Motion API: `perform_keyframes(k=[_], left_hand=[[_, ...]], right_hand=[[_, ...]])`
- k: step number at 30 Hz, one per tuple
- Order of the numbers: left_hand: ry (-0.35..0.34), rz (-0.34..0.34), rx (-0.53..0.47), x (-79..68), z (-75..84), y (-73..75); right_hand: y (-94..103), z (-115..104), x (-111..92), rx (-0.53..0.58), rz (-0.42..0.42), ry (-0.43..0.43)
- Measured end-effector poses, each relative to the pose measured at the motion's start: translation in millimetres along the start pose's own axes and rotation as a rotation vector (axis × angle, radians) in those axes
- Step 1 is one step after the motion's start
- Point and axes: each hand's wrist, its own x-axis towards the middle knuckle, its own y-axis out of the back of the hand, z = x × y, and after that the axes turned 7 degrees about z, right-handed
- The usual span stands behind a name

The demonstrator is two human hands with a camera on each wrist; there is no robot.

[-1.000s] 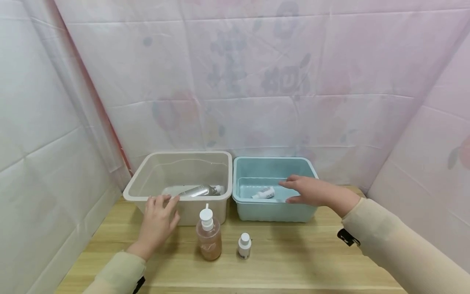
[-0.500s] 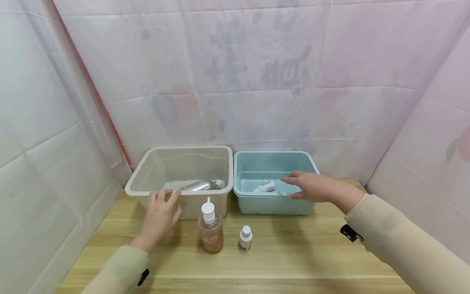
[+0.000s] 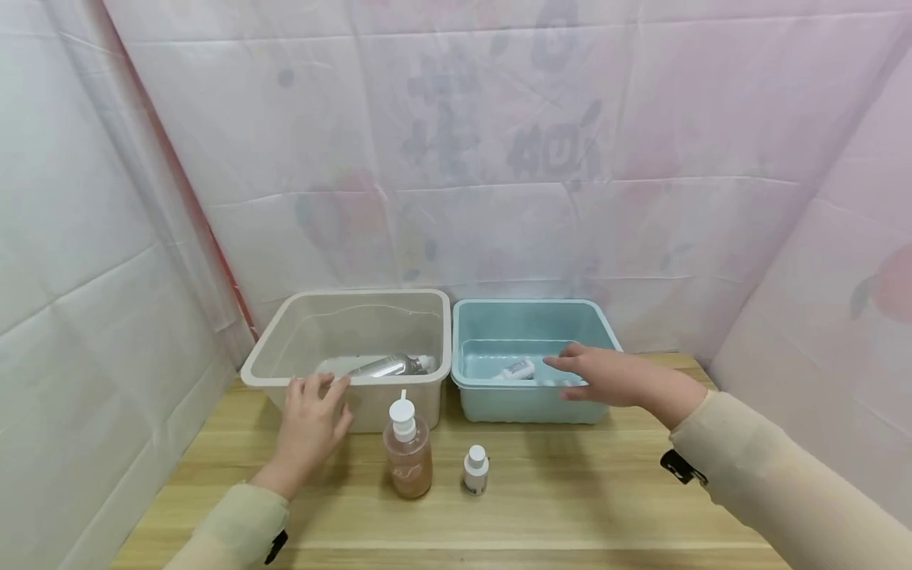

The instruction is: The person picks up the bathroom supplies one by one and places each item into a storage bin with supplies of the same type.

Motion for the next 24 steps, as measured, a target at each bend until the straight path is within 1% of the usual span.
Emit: perform_keyframes(k=[4,7,12,18,22,24], left_hand=[[-0.005,-0.002,0.003,-1.0,0.0,-0.8],[-0.003,-0.009,0.005,-1.6,1.0,-1.6],[-0.005,-0.001,0.01,-2.2,1.6,-2.3],[-0.009,0.008,0.006,-2.0,-1.2,-4.3],[-0.005,0.0,0.003,-1.8,-1.5,-5.2],[-0.002,0.002,0.001,-2.0,-1.7,-5.0]], right_hand=[[-5.3,0,-2,0.003,0.009,0.027],[-9.9,1,-4,0.008,0.018,0.033],[-12.8,1,-7,0.015,0.021,0.022],[-12.6,-2,-8,0.017,0.012,-0.008],[-14.7,-2,-10,0.025,0.021,-0.005],[-16.9,-2,-10,0.023,0.032,0.011]])
